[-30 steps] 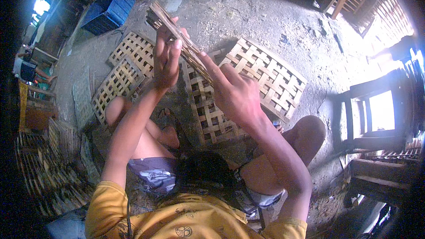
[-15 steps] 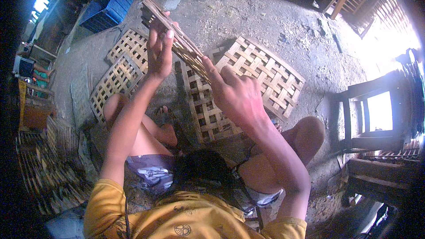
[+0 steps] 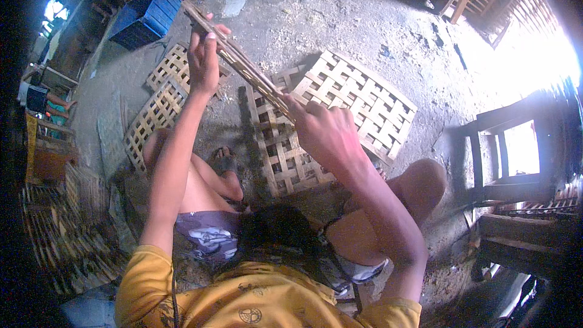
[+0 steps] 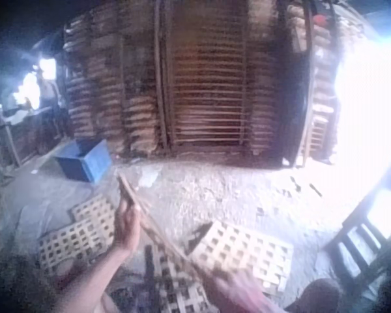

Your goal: The person sits on the floor and assembles a wooden lattice panel by hand, interlocking thin wooden strips into a grid pattern. They repeatedly adjust and tighten the strips to form a stable lattice structure.

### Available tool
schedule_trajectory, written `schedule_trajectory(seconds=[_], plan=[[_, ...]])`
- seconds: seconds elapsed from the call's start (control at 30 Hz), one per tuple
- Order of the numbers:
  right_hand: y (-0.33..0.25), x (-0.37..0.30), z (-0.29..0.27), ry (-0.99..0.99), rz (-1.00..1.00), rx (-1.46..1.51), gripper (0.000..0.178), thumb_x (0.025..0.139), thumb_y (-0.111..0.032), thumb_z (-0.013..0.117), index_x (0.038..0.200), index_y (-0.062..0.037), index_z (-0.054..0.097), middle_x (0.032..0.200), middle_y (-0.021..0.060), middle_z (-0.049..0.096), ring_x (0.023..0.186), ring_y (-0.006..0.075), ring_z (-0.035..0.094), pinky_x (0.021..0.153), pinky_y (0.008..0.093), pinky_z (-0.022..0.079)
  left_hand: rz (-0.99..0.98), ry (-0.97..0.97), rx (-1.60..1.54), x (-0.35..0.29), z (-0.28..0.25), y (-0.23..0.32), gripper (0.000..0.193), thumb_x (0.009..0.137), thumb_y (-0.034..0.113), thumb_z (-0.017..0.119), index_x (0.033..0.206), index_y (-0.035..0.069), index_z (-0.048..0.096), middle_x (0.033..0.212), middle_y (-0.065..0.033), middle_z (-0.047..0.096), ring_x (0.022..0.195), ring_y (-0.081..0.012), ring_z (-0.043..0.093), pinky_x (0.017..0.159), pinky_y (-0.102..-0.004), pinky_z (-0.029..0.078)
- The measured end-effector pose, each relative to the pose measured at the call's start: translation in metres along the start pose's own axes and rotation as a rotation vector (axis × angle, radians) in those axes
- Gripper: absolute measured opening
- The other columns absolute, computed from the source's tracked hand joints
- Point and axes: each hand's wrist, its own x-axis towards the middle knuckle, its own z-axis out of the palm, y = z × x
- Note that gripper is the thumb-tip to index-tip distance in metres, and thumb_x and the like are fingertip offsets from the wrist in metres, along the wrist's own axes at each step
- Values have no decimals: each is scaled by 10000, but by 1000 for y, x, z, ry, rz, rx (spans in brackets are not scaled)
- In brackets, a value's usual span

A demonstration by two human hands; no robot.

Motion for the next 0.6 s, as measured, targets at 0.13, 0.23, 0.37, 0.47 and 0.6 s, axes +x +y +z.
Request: schedule_trajectory(seconds=[0.13,0.23,0.37,0.47,0.6], plan=[[2,1,-1,39,-3,61,610,903,-45,628,1478,-247,590,860,81,743,567,184,656,517,365,547,-27,17,-1,2,-7,-7,511,1083,333,427,1491,25,436,1138,-52,675,894,-105,595,806,-297,512],[-3,2,-12,133,-6,113,634,902,-19,615,1490,-252,573,844,82,723,591,191,657,530,363,551,-32,0,10,-1,0,7,518,1081,336,428,1486,13,435,1141,-61,674,937,-110,590,830,-303,511],[-7,5,-12,234,-14,174,673,891,18,607,1507,-248,553,781,77,664,564,197,616,526,375,535,25,-70,47,-7,8,21,525,1077,339,424,1470,-9,434,1149,-78,671,1031,-159,597,957,-347,480],[-10,7,-13,290,-31,202,689,874,37,610,1507,-230,556,747,75,630,539,190,585,518,385,521,38,-113,52,-16,19,38,528,1076,356,408,1458,-7,438,1164,-90,665,1092,-189,588,1035,-380,445],[-10,9,-11,339,-55,217,690,858,53,612,1499,-200,569,735,72,620,533,180,577,506,381,510,74,-143,43,-24,25,50,537,1067,381,414,1444,1,448,1171,-93,664,1144,-206,579,1088,-409,411]])
